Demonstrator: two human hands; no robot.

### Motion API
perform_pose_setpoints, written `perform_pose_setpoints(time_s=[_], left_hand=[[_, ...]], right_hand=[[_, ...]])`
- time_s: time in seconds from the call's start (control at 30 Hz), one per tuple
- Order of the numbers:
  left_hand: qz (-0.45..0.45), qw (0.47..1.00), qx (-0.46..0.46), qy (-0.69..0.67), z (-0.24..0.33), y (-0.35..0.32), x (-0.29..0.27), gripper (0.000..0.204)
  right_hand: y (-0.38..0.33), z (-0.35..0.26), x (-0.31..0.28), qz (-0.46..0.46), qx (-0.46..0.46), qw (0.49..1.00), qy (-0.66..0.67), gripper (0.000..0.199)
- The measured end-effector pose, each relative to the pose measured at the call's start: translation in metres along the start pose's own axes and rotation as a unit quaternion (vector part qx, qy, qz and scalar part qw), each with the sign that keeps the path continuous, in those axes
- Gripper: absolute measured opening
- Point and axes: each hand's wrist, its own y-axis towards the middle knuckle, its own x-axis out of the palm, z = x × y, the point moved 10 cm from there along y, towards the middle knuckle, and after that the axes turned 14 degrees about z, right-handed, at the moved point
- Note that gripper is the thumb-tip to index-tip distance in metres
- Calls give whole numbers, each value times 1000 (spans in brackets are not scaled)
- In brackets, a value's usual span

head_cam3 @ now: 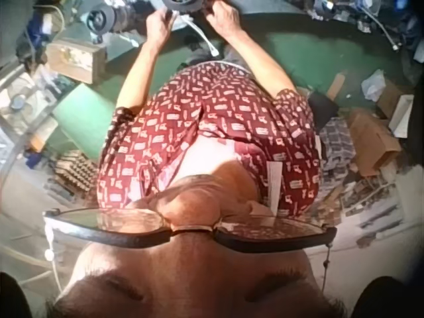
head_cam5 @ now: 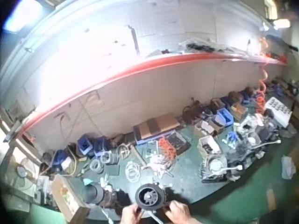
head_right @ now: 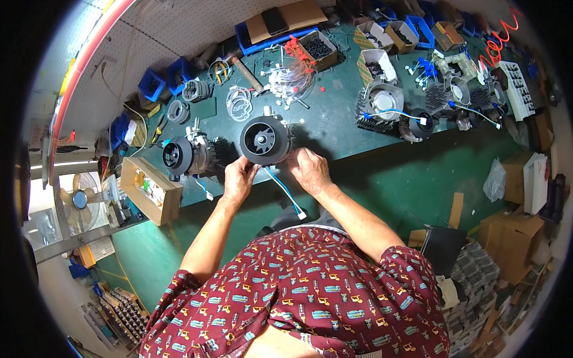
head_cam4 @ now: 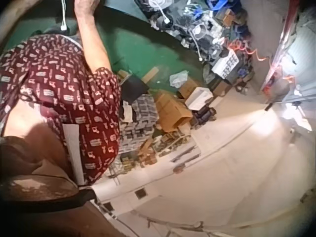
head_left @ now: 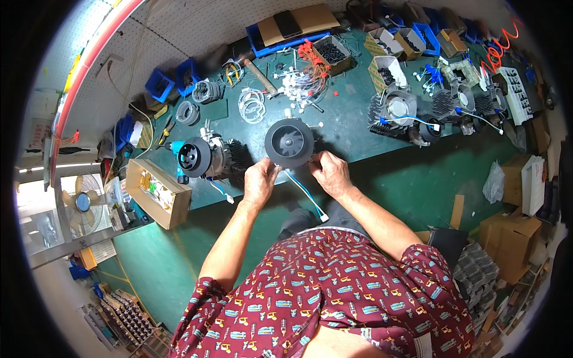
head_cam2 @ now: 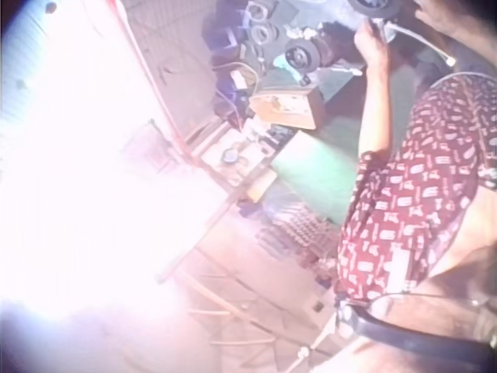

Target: The person assembles small electromechanical components on a workbench. They handle cylindrical motor-like parts and use a cordless drill to fasten screws, then place the assembled units on the table.

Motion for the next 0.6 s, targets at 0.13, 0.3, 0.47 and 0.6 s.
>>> perform_pose_setpoints(time_s=[0.13, 0.3, 0.47, 0.6], left_hand=[[0, 999, -11, 40, 4, -1, -9, 24], [18, 995, -28, -94, -10, -6, 2, 22], [25, 995, -33, -94, -6, -9, 6, 27], [29, 993, -44, -102, -6, -15, 10, 29]], right_hand=[[-3, -9, 0, 39, -4, 999, 16, 15], [-3, 0, -3, -7, 66, 995, 76, 21], [-16, 52, -65, 129, 225, 958, 125, 22], [-40, 159, -166, 311, 367, 857, 185, 24]])
